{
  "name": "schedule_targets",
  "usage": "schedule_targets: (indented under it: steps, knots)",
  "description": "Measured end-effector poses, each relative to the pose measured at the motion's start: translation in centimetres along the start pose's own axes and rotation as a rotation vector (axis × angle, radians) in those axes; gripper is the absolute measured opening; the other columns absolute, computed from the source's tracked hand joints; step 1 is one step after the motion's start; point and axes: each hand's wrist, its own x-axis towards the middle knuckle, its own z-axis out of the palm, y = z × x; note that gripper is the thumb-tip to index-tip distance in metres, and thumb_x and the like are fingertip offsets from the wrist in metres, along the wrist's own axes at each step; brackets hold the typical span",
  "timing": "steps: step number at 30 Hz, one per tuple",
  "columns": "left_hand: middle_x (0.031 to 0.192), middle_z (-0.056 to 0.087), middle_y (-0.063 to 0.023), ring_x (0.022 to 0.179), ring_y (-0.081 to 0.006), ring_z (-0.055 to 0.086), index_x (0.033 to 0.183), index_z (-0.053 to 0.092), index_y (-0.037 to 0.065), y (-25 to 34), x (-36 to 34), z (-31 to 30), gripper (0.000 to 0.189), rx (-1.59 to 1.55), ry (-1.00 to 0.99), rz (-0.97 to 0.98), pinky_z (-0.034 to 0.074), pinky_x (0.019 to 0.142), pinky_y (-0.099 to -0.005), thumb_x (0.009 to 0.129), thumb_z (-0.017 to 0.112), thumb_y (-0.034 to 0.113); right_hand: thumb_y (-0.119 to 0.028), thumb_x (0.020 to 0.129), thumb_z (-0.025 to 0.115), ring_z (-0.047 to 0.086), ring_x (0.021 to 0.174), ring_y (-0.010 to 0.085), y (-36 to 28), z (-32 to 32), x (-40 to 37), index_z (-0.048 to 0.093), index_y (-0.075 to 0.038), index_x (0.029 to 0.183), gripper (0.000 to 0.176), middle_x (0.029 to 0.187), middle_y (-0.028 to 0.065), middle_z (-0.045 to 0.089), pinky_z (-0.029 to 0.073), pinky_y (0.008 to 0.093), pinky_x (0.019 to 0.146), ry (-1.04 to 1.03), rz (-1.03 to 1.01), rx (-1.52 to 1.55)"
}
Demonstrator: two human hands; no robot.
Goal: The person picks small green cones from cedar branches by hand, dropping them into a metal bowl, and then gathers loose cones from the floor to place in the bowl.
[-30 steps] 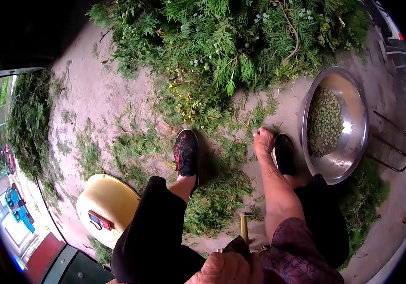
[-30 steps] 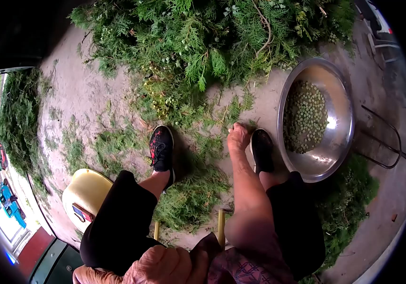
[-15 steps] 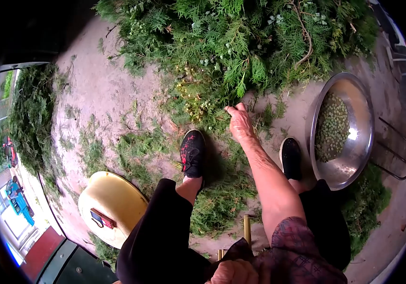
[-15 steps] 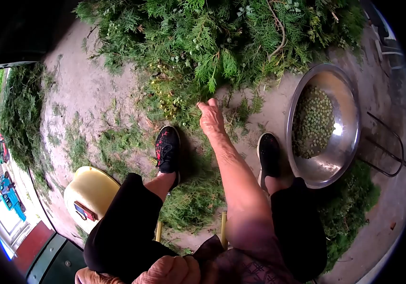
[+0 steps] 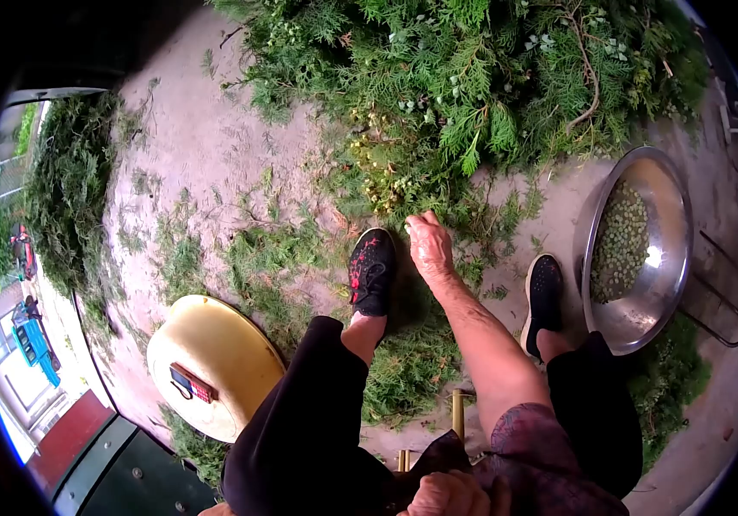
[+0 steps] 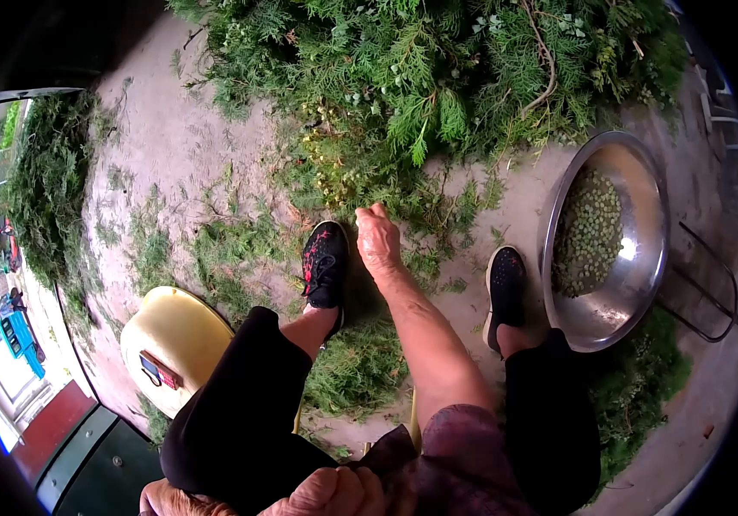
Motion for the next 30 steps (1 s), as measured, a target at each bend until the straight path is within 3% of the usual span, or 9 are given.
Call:
schedule_targets:
  steps: [5, 9, 14, 18, 21, 22, 25, 29, 30]
  knots:
    - [0.081, 0.058, -0.0196, 0.076, -0.03, 0.056, 0.1, 0.057, -0.007, -0.3, -0.1, -0.1, 0.041, 0.028, -0.003, 0.014, 0.042, 0.072, -0.0401, 0.071, 0.05, 0.02, 0.002, 0.072, 0.053, 0.057, 0.079, 0.0356, 0.0, 2.2, 0.6, 0.05, -0.005, 0.082, 0.012, 0.092, 0.0152, 0.05, 0.049, 0.0411, 0.064, -0.174, 0.136, -0.142]
    - [0.08, 0.058, -0.0196, 0.075, -0.0296, 0.056, 0.1, 0.057, -0.007, -0.5, -0.4, -0.2, 0.041, 0.045, 0.016, 0.021, 0.042, 0.07, -0.0391, 0.07, 0.049, 0.02, -0.004, 0.071, 0.058, 0.056, 0.076, 0.0354, 1.1, 2.2, -0.8, 0.053, -0.004, 0.082, 0.013, 0.088, 0.0167, 0.053, 0.047, 0.043, 0.068, 0.054, 0.098, -0.015]
    - [0.08, 0.058, -0.0198, 0.075, -0.0292, 0.056, 0.1, 0.058, -0.007, -0.7, -0.6, -0.5, 0.042, -0.003, 0.028, 0.02, 0.043, 0.07, -0.0387, 0.07, 0.049, 0.021, -0.001, 0.068, 0.058, 0.056, 0.076, 0.0323, -0.7, 1.8, 0.4, 0.056, -0.004, 0.076, 0.009, 0.074, 0.0116, 0.058, 0.046, 0.0385, 0.067, -0.029, 0.188, 0.221]
    - [0.08, 0.057, -0.0199, 0.075, -0.0296, 0.055, 0.099, 0.058, -0.007, -0.6, -0.6, -0.5, 0.042, -0.007, 0.029, -0.006, 0.043, 0.07, -0.0389, 0.07, 0.049, 0.021, 0.01, 0.071, 0.043, 0.056, 0.084, 0.0377, -2.0, 1.6, 2.8, 0.053, 0.002, 0.104, 0.035, 0.106, 0.0199, 0.054, 0.046, 0.0398, 0.074, 0.185, -0.145, 0.002]
    - [0.081, 0.057, -0.0199, 0.076, -0.0301, 0.055, 0.099, 0.057, -0.007, -0.5, -0.5, -0.6, 0.041, -0.004, 0.025, -0.004, 0.043, 0.07, -0.0394, 0.07, 0.049, 0.021, 0.01, 0.071, 0.043, 0.056, 0.087, 0.0374, -1.3, -0.1, 1.4, 0.054, 0.003, 0.103, 0.035, 0.111, 0.021, 0.053, 0.046, 0.038, 0.077, -0.298, 0.025, -0.029]
    - [0.081, 0.057, -0.0199, 0.076, -0.0302, 0.055, 0.099, 0.057, -0.007, -0.6, -0.5, -0.6, 0.041, -0.005, 0.024, -0.001, 0.043, 0.07, -0.0396, 0.07, 0.049, 0.021, 0.009, 0.073, 0.045, 0.058, 0.083, 0.0345, -0.3, 0.3, 0.5, 0.058, 0.002, 0.1, 0.031, 0.109, 0.0203, 0.055, 0.048, 0.0353, 0.076, -0.156, -0.099, 0.029]
    - [0.083, 0.057, -0.02, 0.077, -0.0305, 0.055, 0.099, 0.057, -0.007, -0.5, -0.5, -0.5, 0.041, 0.003, 0.01, 0.001, 0.043, 0.07, -0.0403, 0.07, 0.049, 0.021, 0.004, 0.076, 0.05, 0.061, 0.076, 0.0266, 1.3, -1.4, -1.1, 0.061, -0.001, 0.095, 0.022, 0.098, 0.0161, 0.061, 0.051, 0.0315, 0.067, 0.076, -0.066, 0.181]
    - [0.084, 0.057, -0.0203, 0.078, -0.0302, 0.055, 0.1, 0.056, -0.007, -0.4, -0.1, -0.5, 0.04, -0.022, -0.023, 0.007, 0.043, 0.07, -0.0399, 0.071, 0.049, 0.02, -0.009, 0.081, 0.058, 0.054, 0.058, 0.0117, 6.2, -3.4, 0.7, 0.062, -0.002, 0.094, 0.015, 0.081, 0.0067, 0.061, 0.048, 0.0249, 0.049, 0.434, 0.313, 0.264]
    - [0.085, 0.057, -0.0204, 0.078, -0.0302, 0.055, 0.1, 0.056, -0.007, -0.3, 0.1, -0.5, 0.04, -0.008, -0.037, 0.009, 0.043, 0.07, -0.0397, 0.071, 0.049, 0.02, -0.009, 0.077, 0.06, 0.061, 0.07, 0.0245, 6.3, -3.9, 1.8, 0.063, -0.001, 0.084, 0.011, 0.078, 0.0132, 0.064, 0.048, 0.0316, 0.067, 0.444, 0.411, 0.357]
